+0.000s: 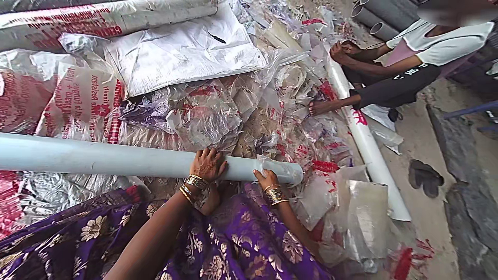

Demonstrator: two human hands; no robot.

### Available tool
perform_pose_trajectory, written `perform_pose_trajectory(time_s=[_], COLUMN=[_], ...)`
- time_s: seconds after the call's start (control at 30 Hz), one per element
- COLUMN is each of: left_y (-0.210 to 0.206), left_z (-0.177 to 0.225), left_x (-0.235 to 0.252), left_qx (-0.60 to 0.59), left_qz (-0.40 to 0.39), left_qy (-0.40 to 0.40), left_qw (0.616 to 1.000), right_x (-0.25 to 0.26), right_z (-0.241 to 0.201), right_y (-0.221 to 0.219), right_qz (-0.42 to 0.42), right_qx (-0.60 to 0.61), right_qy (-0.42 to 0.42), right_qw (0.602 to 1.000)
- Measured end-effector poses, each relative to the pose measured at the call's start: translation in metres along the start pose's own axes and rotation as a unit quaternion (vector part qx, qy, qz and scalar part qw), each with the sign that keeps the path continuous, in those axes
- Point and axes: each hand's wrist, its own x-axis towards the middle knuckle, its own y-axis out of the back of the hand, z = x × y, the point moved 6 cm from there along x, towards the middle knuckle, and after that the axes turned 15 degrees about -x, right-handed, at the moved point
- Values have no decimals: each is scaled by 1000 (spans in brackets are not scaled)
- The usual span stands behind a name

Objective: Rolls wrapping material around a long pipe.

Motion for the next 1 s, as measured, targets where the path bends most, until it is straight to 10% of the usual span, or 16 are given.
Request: perform_pose_trajectory(time_s=[0.33, 0.57, 0.7, 0.87, 1.0], left_y=[7, 8, 8, 6, 3], left_z=[2, 0, 0, 1, 0], left_x=[0, 8, 8, 7, 6], left_qx=[-10, -11, -5, -5, -3], left_qz=[-54, -73, -63, -53, -41], left_qy=[42, 57, 56, 49, 43], left_qw=[998, 996, 996, 997, 998], right_x=[-43, -115, -166, -72, -13], right_z=[35, 118, 172, 89, 31], right_y=[18, 102, 176, 114, 44], right_qz=[76, 255, 432, 171, -31], right_qx=[192, 471, 257, -12, -150], right_qy=[-60, -98, -103, -60, -121], right_qw=[977, 839, 859, 983, 981])
